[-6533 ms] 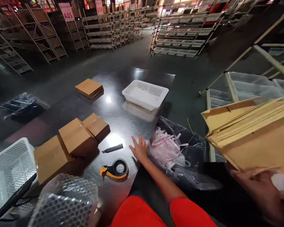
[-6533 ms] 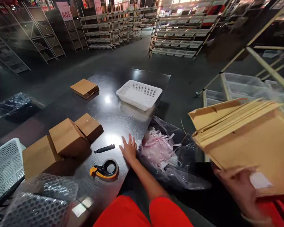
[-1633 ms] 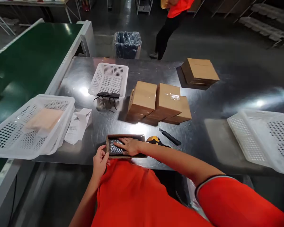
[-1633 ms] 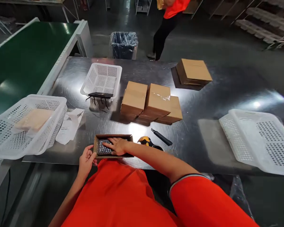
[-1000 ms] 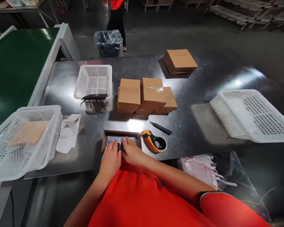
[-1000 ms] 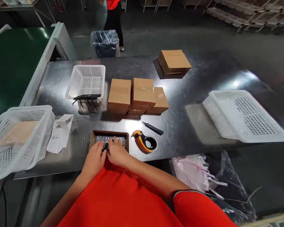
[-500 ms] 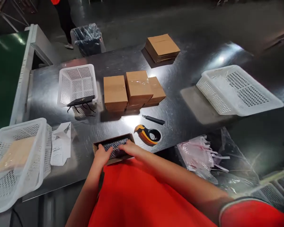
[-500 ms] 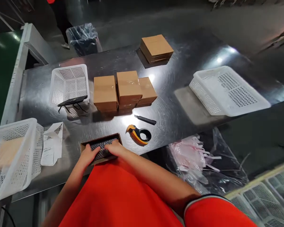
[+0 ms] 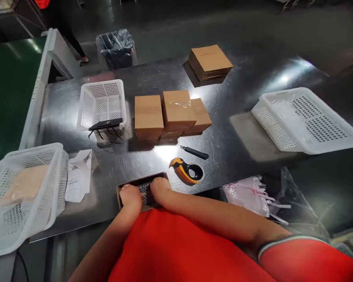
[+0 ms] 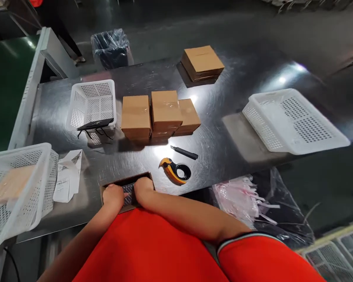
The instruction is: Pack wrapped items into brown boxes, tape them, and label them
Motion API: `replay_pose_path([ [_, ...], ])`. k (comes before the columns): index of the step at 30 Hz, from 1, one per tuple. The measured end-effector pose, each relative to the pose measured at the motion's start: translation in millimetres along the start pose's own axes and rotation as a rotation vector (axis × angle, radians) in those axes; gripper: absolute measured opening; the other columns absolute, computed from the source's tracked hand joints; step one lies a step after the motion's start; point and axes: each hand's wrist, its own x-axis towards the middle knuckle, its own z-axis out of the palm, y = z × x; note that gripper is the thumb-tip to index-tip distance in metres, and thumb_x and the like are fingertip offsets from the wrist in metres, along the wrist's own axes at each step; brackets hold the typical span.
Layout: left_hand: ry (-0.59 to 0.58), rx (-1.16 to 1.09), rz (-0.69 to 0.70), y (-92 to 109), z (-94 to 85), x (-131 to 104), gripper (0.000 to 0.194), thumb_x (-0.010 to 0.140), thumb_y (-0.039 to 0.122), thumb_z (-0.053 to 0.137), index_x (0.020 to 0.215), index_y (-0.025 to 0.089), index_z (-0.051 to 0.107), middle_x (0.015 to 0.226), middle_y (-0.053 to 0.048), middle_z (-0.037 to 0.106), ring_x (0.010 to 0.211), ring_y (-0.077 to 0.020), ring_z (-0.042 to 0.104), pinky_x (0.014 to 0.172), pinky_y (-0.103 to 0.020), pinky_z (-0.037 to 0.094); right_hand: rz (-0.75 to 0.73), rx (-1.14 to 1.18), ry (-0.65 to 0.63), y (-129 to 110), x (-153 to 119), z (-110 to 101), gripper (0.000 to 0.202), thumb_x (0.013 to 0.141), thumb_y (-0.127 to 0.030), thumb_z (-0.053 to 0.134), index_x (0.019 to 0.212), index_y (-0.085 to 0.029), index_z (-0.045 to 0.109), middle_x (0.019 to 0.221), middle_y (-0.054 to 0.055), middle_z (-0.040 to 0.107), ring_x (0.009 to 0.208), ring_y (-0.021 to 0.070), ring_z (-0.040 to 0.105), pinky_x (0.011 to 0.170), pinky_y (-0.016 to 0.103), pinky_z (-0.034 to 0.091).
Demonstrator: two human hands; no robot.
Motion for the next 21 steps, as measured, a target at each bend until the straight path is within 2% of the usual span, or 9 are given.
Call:
replay_pose_path([
  [3,0.039,0.059,0.101,6,-1.7,-10,0.031,0.085,0.014,0.048,0.105,0.000,0.068,0.112,-0.033,0.062,0.114,-0.0425,0.056,0.093,-0.052,0.043,-0.002,-0.170,0.016,-5,-7,-5,0.028,0.081,0.000,0.048,0.096,0.001,0.072,0.099,0.031,0.068,0.093,0.0351,0.064,0.073,0.045,0.050],
  [5,0.047,0.054,0.219,6,-0.9,-13,0.038,0.086,0.011,0.043,0.119,0.005,0.062,0.119,-0.028,0.061,0.118,-0.0368,0.055,0.099,-0.048,0.040,-0.090,-0.305,0.024,-2,-10,-8,0.028,0.082,-0.004,0.049,0.096,0.000,0.073,0.099,0.030,0.067,0.094,0.0351,0.062,0.073,0.045,0.048],
  [7,0.012,0.012,0.312,-1,0.3,-13,0.041,0.086,0.020,0.049,0.124,0.010,0.059,0.120,-0.022,0.063,0.115,-0.0332,0.057,0.097,-0.044,0.043,-0.207,-0.409,0.028,3,-13,-10,0.025,0.082,-0.008,0.053,0.096,-0.003,0.073,0.094,0.027,0.069,0.090,0.0343,0.062,0.072,0.044,0.046],
  [10,-0.061,-0.113,0.361,-20,1.7,-10,0.047,0.082,0.037,0.057,0.122,0.012,0.059,0.119,-0.018,0.065,0.113,-0.0327,0.058,0.096,-0.041,0.045,-0.313,-0.459,0.055,11,-18,-16,0.021,0.080,-0.010,0.056,0.090,-0.009,0.074,0.085,0.021,0.071,0.084,0.0319,0.063,0.070,0.041,0.046],
  [13,-0.068,-0.226,0.358,-33,4.9,-12,0.056,0.081,0.040,0.054,0.130,0.014,0.054,0.130,-0.016,0.060,0.122,-0.0321,0.053,0.104,-0.043,0.040,-0.441,-0.379,0.102,12,-14,-38,0.019,0.084,-0.014,0.054,0.081,-0.016,0.072,0.078,0.014,0.072,0.074,0.0255,0.065,0.064,0.034,0.045],
  [15,-0.060,-0.273,0.319,-32,9.7,-14,0.064,0.081,0.047,0.052,0.135,0.012,0.051,0.137,-0.017,0.055,0.128,-0.0335,0.048,0.110,-0.045,0.034,-0.523,-0.265,0.214,2,3,-65,0.025,0.091,-0.022,0.047,0.085,-0.017,0.070,0.079,0.011,0.071,0.073,0.0215,0.065,0.064,0.031,0.043],
  [17,-0.075,-0.303,0.325,-26,16.7,-12,0.081,0.077,0.056,0.052,0.142,0.008,0.043,0.144,-0.021,0.047,0.135,-0.0359,0.039,0.116,-0.048,0.026,-0.533,-0.148,0.377,-15,34,-95,0.031,0.097,-0.029,0.039,0.094,-0.018,0.068,0.086,0.009,0.070,0.079,0.0198,0.065,0.068,0.029,0.044],
  [20,-0.135,-0.330,0.398,-15,31.2,-2,0.114,0.063,0.069,0.060,0.149,0.003,0.026,0.155,-0.024,0.028,0.143,-0.0403,0.024,0.120,-0.054,0.014,-0.454,-0.085,0.532,-48,101,-132,0.031,0.095,-0.028,0.044,0.119,-0.015,0.059,0.115,0.014,0.065,0.102,0.0225,0.061,0.080,0.030,0.046],
  [21,-0.127,-0.343,0.420,-13,37.0,3,0.118,0.059,0.072,0.060,0.150,0.005,0.026,0.155,-0.024,0.028,0.143,-0.0411,0.024,0.120,-0.054,0.016,-0.411,-0.113,0.551,-57,126,-139,0.039,0.092,-0.024,0.049,0.129,-0.012,0.053,0.127,0.018,0.059,0.112,0.0251,0.057,0.086,0.033,0.046],
])
